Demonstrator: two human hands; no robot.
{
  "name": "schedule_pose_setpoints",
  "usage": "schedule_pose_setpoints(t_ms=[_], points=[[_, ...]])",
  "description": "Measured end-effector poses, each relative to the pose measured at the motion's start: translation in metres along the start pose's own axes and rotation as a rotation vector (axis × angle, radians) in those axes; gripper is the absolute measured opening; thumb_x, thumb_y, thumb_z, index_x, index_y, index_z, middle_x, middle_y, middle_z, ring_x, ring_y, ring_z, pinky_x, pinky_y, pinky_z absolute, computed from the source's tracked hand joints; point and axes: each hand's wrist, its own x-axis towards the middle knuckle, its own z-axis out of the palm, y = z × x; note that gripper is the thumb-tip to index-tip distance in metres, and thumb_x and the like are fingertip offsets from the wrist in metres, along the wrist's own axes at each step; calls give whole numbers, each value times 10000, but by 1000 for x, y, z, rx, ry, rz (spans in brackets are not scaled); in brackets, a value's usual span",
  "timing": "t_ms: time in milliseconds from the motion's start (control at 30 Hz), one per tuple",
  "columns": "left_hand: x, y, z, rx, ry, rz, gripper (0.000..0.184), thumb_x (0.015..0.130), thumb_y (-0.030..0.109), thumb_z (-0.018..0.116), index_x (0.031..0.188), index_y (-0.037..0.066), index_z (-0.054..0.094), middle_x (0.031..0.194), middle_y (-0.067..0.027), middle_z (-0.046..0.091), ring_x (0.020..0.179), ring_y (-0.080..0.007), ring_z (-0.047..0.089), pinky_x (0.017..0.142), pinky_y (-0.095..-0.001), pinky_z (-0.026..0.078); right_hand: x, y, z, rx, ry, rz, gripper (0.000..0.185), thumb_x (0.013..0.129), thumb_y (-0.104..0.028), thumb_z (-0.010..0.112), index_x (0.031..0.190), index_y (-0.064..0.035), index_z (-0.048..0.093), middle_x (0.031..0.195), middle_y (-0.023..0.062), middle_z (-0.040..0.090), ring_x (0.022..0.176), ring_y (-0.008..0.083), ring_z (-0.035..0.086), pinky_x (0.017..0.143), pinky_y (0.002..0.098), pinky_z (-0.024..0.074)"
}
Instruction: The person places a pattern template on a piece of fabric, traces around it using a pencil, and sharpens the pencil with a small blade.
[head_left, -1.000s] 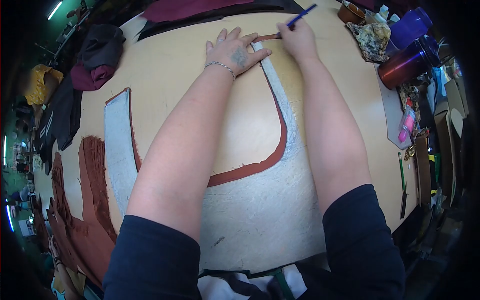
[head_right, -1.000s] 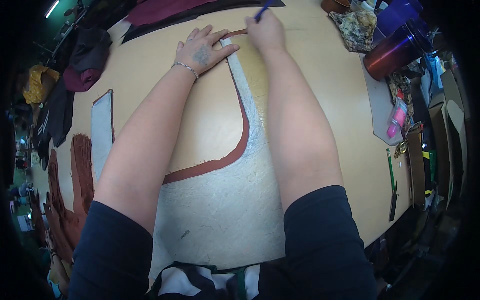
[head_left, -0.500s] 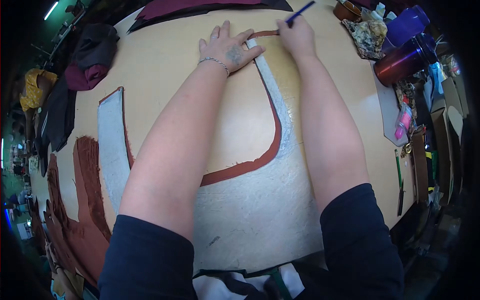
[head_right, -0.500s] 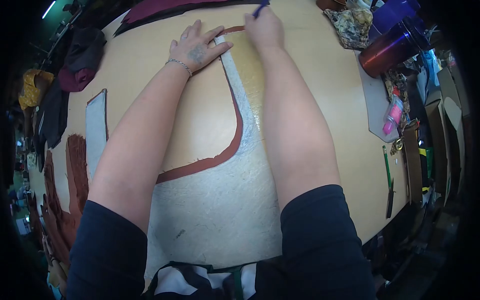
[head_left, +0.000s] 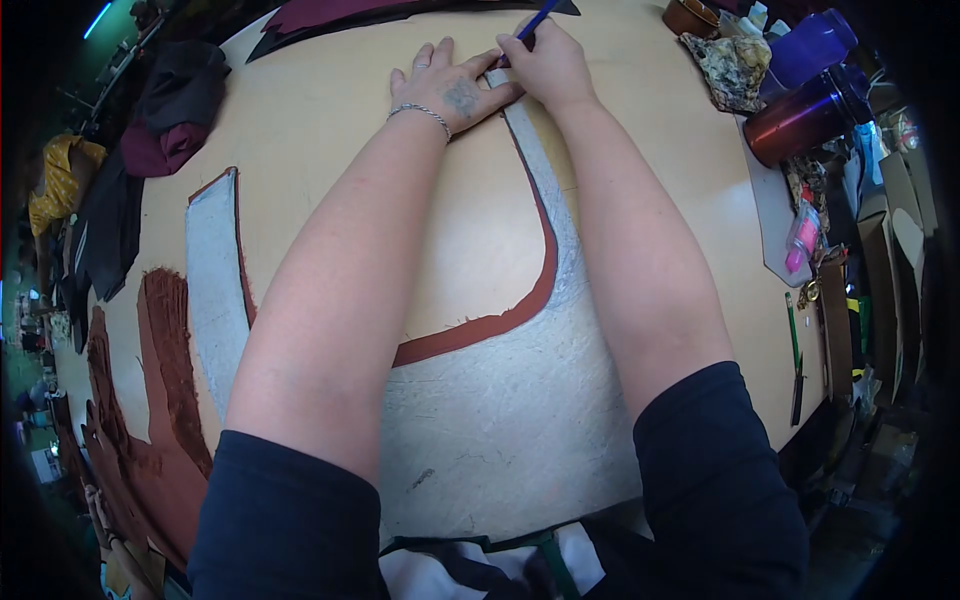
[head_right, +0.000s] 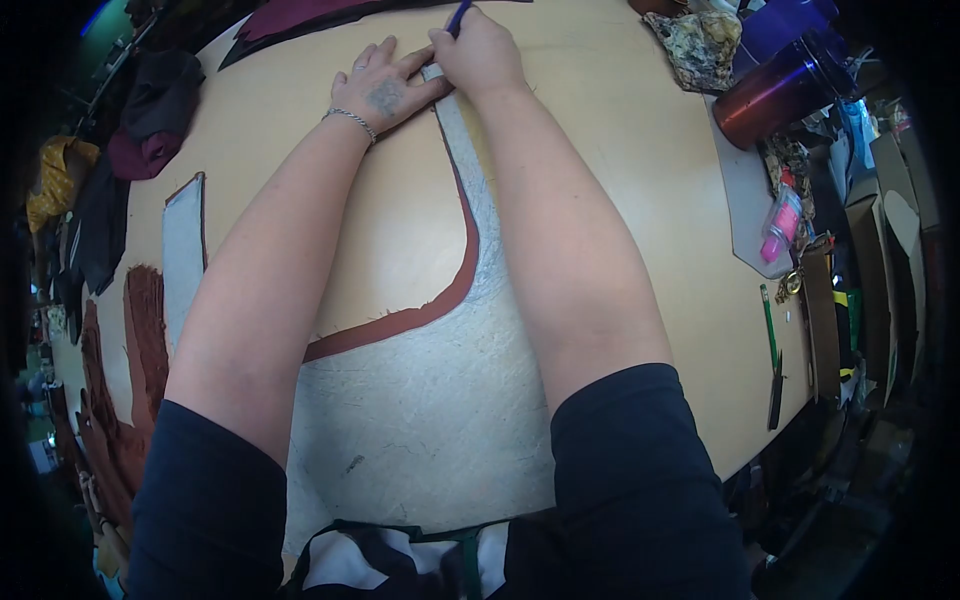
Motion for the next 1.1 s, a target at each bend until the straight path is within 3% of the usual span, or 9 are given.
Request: schedule_pose_setpoints(t_ms=[167, 333, 433, 533, 767, 967, 1033, 1067, 1100], points=[[0, -2, 5, -19, 42, 3, 665, 661, 678, 446, 1249, 374, 388, 1362, -74, 270, 1281, -229, 194, 977, -488, 198, 14, 42, -12, 161, 87, 169, 305, 744, -301, 599, 807, -3, 580, 753, 144, 623, 725, 263, 608, 676, 349, 468], [0, -1, 1, -12, 13, 12, 664, 665, 665, 452, 1255, 367, 383, 1356, -69, 281, 1276, -232, 201, 975, -492, 200, -7, -15, 2, -114, 0, -27, 322, 747, -311, 586, 828, 1, 576, 771, 163, 615, 747, 302, 596, 695, 347, 465], [0, -3, 4, -9, 46, 12, 662, 668, 666, 447, 1254, 365, 385, 1356, -70, 281, 1275, -235, 203, 978, -497, 194, 13, 34, -6, -103, 149, 70, 308, 743, -284, 598, 834, 9, 574, 785, 159, 615, 751, 280, 598, 708, 343, 460], [0, -3, 4, -20, 43, 4, 655, 678, 672, 432, 1254, 364, 383, 1363, -71, 269, 1280, -237, 194, 987, -502, 182, 6, 48, -28, 79, 320, 289, 289, 742, -257, 615, 827, 17, 571, 787, 150, 616, 743, 252, 598, 703, 334, 456], [0, -2, 4, 48, 47, 26, 693, 697, 699, 390, 1280, 326, 350, 1350, -103, 292, 1272, -253, 222, 981, -520, 210, 5, 53, -28, 356, 455, 327, 300, 754, -254, 626, 800, 36, 566, 749, 120, 614, 692, 205, 580, 670, 308, 445], [-34, -24, 6, -572, 335, 276, 539, 786, 439, 526, 1224, 135, 447, 1328, -151, 313, 1260, -318, 215, 1006, -434, 229, 3, 50, -28, 280, 466, 371, 281, 774, -243, 604, 800, 34, 567, 741, 109, 610, 680, 189, 572, 664, 310, 445], [-113, -6, -38, -504, 203, 406, 430, 761, 268, 605, 1141, 87, 517, 1301, -179, 343, 1229, -345, 270, 986, -433, 265, 1, 42, -33, 177, 435, 403, 259, 800, -230, 578, 822, 28, 564, 775, 110, 610, 704, 176, 566, 681, 304, 442], [-153, 2, -56, -460, 136, 491, 384, 719, 223, 645, 1067, 81, 567, 1286, -181, 362, 1203, -350, 320, 963, -424, 301, 3, 49, -26, 375, 560, 254, 259, 761, -195, 605, 878, 28, 548, 832, 182, 610, 793, 289, 584, 705, 352, 439], [-189, 5, -67, -473, 6, 590, 414, 719, 265, 637, 1093, 109, 549, 1270, -144, 395, 1179, -345, 363, 947, -457, 307, 4, 52, -25, 395, 552, 264, 258, 761, -193, 605, 878, 28, 547, 829, 183, 609, 786, 293, 583, 703, 355, 439]])
